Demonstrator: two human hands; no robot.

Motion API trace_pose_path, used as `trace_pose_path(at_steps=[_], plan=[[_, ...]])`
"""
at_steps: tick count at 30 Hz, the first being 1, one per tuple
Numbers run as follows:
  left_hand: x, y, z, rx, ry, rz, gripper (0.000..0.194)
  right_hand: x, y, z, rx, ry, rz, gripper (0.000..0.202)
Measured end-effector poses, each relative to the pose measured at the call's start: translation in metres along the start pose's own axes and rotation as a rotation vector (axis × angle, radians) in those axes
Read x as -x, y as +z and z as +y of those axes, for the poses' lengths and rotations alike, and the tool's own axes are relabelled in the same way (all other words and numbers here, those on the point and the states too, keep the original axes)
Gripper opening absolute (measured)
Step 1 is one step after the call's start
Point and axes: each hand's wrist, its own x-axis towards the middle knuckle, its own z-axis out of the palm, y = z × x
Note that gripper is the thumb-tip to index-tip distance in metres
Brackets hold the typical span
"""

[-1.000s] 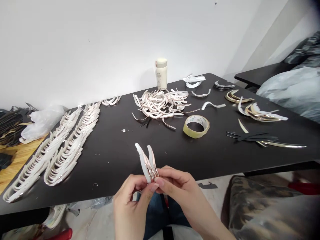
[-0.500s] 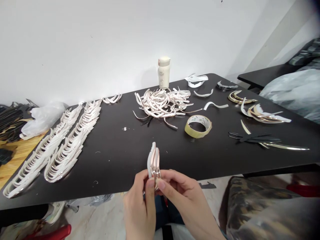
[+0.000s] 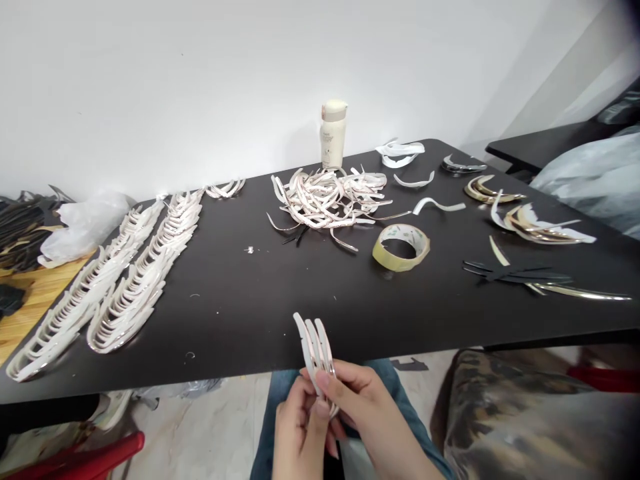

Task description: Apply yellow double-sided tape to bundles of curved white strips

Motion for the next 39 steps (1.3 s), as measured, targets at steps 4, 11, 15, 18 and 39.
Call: trace_pose_path(at_steps=[4,11,15,18,39], plan=[[-0.005,-0.02,-0.008,-0.114,-0.003,-0.305,0.042,-0.001,-0.007,0.024,0.04,-0.076,0.055,0.039],[-0.001,-0.02,-0.034,-0.081,-0.111,-0.313,0.043,-0.001,-0.016,0.049,0.096,-0.041,0.197,0.044],[0.002,-0.019,-0.037,0.012,-0.158,-0.335,0.044,0.0,-0.02,0.044,0.157,-0.063,0.256,0.047],[0.006,-0.016,-0.034,0.074,-0.187,-0.287,0.044,-0.001,-0.019,0.039,0.116,-0.043,0.263,0.046],[0.001,-0.009,-0.014,-0.119,-0.154,-0.279,0.042,-0.003,-0.027,0.031,-0.001,0.074,0.207,0.046]])
